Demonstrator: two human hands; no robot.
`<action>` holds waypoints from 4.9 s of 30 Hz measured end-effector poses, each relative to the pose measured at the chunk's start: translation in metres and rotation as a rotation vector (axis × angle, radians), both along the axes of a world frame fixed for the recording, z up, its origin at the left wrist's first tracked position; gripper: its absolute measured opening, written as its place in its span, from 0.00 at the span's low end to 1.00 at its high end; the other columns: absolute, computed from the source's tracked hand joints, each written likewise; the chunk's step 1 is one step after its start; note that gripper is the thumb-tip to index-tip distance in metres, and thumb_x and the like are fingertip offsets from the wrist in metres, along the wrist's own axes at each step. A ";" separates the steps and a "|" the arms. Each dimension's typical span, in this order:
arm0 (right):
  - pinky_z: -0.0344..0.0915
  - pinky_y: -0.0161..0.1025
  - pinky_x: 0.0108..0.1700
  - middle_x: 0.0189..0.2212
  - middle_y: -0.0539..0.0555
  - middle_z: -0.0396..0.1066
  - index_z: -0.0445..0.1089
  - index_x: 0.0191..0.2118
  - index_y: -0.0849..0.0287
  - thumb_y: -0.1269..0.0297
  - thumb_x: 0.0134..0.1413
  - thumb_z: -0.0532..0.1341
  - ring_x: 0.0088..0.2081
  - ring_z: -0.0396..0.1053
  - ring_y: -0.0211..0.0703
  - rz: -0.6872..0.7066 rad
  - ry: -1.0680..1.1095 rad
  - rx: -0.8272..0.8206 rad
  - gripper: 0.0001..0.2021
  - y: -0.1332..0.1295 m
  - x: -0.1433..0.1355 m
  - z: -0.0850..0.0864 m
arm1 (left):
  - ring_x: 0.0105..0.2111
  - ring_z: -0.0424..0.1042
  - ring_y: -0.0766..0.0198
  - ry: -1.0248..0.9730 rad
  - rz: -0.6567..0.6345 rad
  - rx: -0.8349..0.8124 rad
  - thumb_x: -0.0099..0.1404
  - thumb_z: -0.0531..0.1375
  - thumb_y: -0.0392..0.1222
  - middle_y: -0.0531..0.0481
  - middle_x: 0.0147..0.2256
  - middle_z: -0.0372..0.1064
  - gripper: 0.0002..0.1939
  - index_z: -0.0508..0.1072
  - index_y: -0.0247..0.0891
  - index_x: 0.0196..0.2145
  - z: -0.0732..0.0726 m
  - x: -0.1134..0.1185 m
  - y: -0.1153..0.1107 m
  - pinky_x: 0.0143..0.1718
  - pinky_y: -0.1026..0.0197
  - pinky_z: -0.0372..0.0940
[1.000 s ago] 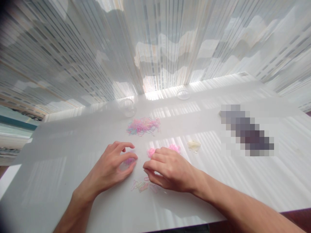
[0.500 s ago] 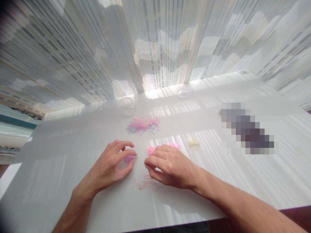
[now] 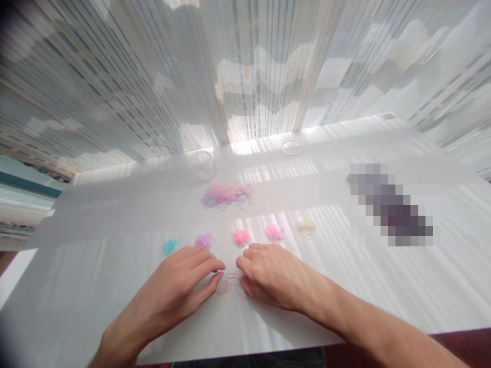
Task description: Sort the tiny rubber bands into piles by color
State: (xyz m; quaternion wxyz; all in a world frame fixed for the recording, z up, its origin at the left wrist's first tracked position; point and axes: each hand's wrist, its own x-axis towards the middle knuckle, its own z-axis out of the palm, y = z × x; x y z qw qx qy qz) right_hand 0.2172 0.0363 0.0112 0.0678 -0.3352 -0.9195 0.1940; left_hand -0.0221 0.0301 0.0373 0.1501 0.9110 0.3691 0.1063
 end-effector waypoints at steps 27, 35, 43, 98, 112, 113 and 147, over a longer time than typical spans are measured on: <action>0.56 0.37 0.30 0.24 0.52 0.72 0.70 0.30 0.60 0.76 0.57 0.61 0.26 0.65 0.39 0.006 0.284 0.163 0.07 0.005 -0.006 -0.013 | 0.35 0.76 0.61 -0.472 0.326 0.037 0.72 0.62 0.34 0.49 0.37 0.77 0.05 0.75 0.40 0.45 -0.051 0.013 -0.035 0.35 0.60 0.70; 0.59 0.38 0.32 0.27 0.52 0.73 0.71 0.35 0.60 0.72 0.61 0.62 0.28 0.67 0.40 0.002 0.313 0.132 0.03 0.004 -0.004 -0.012 | 0.33 0.75 0.62 -0.473 0.329 0.060 0.73 0.61 0.34 0.49 0.35 0.78 0.03 0.75 0.40 0.40 -0.048 0.015 -0.035 0.32 0.61 0.69; 0.61 0.38 0.33 0.30 0.53 0.73 0.72 0.40 0.61 0.67 0.64 0.64 0.31 0.69 0.42 0.014 0.322 0.098 0.03 0.004 -0.002 -0.008 | 0.32 0.75 0.63 -0.471 0.343 0.065 0.73 0.61 0.35 0.49 0.34 0.78 0.03 0.75 0.40 0.41 -0.049 0.015 -0.035 0.32 0.61 0.69; 0.59 0.39 0.32 0.29 0.53 0.72 0.74 0.37 0.60 0.69 0.68 0.58 0.29 0.67 0.41 0.015 0.341 0.181 0.09 0.004 -0.005 -0.012 | 0.32 0.75 0.64 -0.473 0.313 0.123 0.70 0.63 0.31 0.52 0.34 0.77 0.05 0.74 0.40 0.40 -0.049 0.015 -0.037 0.33 0.63 0.66; 0.58 0.39 0.32 0.27 0.52 0.72 0.73 0.34 0.60 0.73 0.64 0.59 0.29 0.67 0.41 -0.054 0.334 0.242 0.07 0.003 -0.007 -0.014 | 0.29 0.71 0.66 -0.506 0.350 0.156 0.72 0.62 0.32 0.51 0.34 0.76 0.04 0.74 0.40 0.42 -0.054 0.014 -0.037 0.31 0.63 0.65; 0.58 0.39 0.32 0.27 0.52 0.72 0.73 0.34 0.60 0.73 0.64 0.59 0.29 0.67 0.41 -0.060 0.331 0.246 0.08 0.004 -0.006 -0.014 | 0.29 0.71 0.66 -0.508 0.351 0.156 0.72 0.62 0.32 0.51 0.34 0.77 0.04 0.74 0.40 0.43 -0.055 0.014 -0.037 0.31 0.63 0.65; 0.67 0.38 0.32 0.29 0.51 0.77 0.74 0.37 0.58 0.66 0.69 0.59 0.27 0.72 0.39 -0.741 0.504 0.247 0.08 -0.029 -0.006 -0.017 | 0.36 0.77 0.63 -0.488 0.361 0.171 0.72 0.60 0.32 0.48 0.37 0.77 0.05 0.74 0.39 0.44 -0.053 0.014 -0.037 0.35 0.63 0.72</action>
